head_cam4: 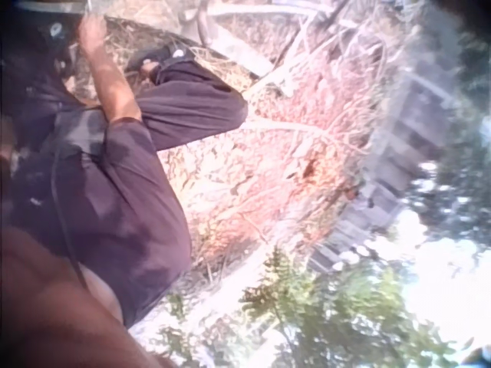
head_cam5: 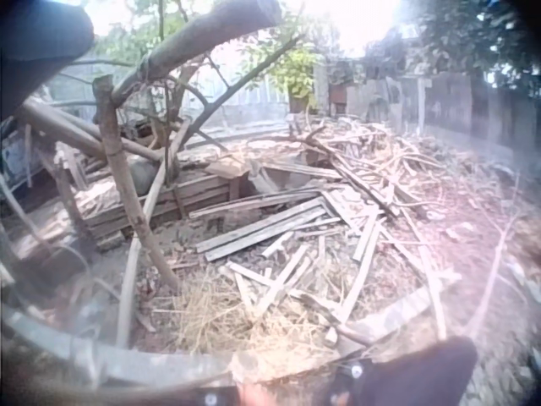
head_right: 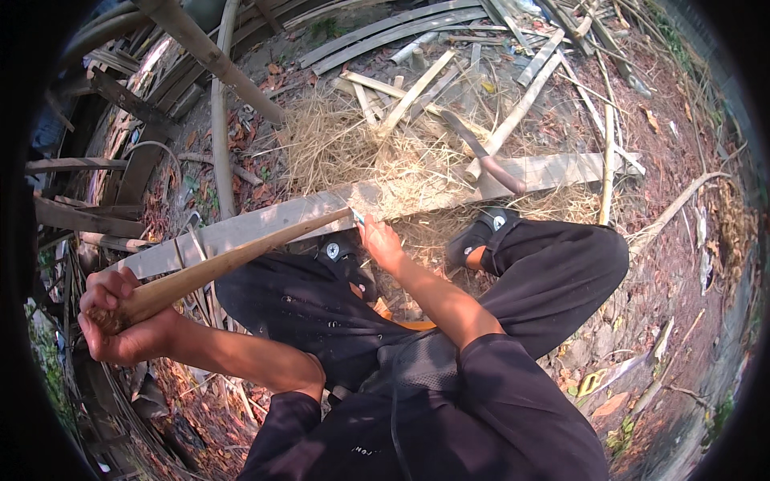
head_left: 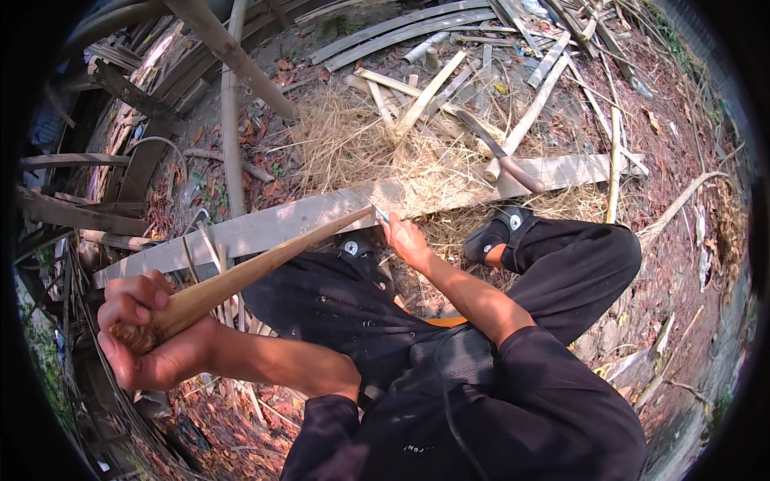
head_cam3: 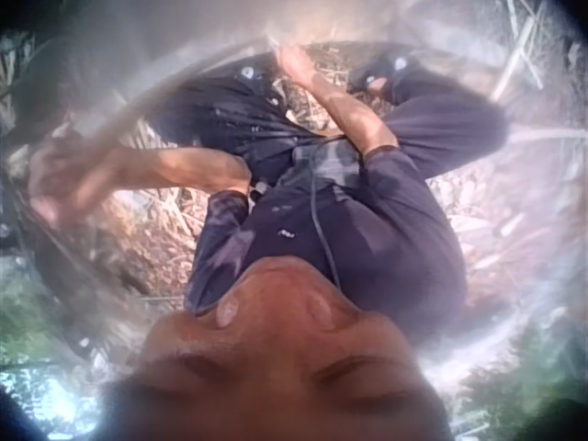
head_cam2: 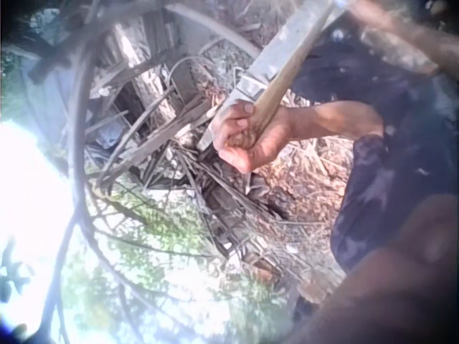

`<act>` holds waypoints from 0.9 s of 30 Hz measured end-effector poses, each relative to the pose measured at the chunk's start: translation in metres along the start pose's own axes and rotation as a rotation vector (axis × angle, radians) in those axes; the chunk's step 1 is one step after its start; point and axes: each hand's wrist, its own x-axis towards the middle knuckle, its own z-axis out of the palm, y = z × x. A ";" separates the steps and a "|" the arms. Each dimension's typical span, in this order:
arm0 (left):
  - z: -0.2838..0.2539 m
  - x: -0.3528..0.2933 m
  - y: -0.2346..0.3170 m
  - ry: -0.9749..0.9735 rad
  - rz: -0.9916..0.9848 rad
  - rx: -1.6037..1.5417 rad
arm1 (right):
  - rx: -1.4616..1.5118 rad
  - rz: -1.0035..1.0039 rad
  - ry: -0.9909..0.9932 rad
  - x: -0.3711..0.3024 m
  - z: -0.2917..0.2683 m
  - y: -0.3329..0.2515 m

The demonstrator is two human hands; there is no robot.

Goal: The person sits on the ground and uses a blue utility knife to carve a piece of light-colored wood. They hold the wood in their left hand and carefully shave off thin strips with the knife in their right hand, rotating the wood to work on different sides.

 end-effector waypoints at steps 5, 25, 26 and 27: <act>0.002 0.000 0.001 -0.028 -0.029 -0.015 | -0.053 0.019 -0.096 0.006 0.002 -0.001; -0.040 0.014 -0.014 -0.177 -0.054 -0.350 | -0.054 0.006 -0.118 -0.001 -0.025 0.001; -0.044 0.017 -0.011 -0.355 -0.026 -0.500 | -0.086 0.046 -0.121 0.001 -0.005 0.015; -0.044 0.018 -0.009 -0.339 -0.019 -0.452 | -0.154 0.036 -0.154 0.005 -0.005 0.014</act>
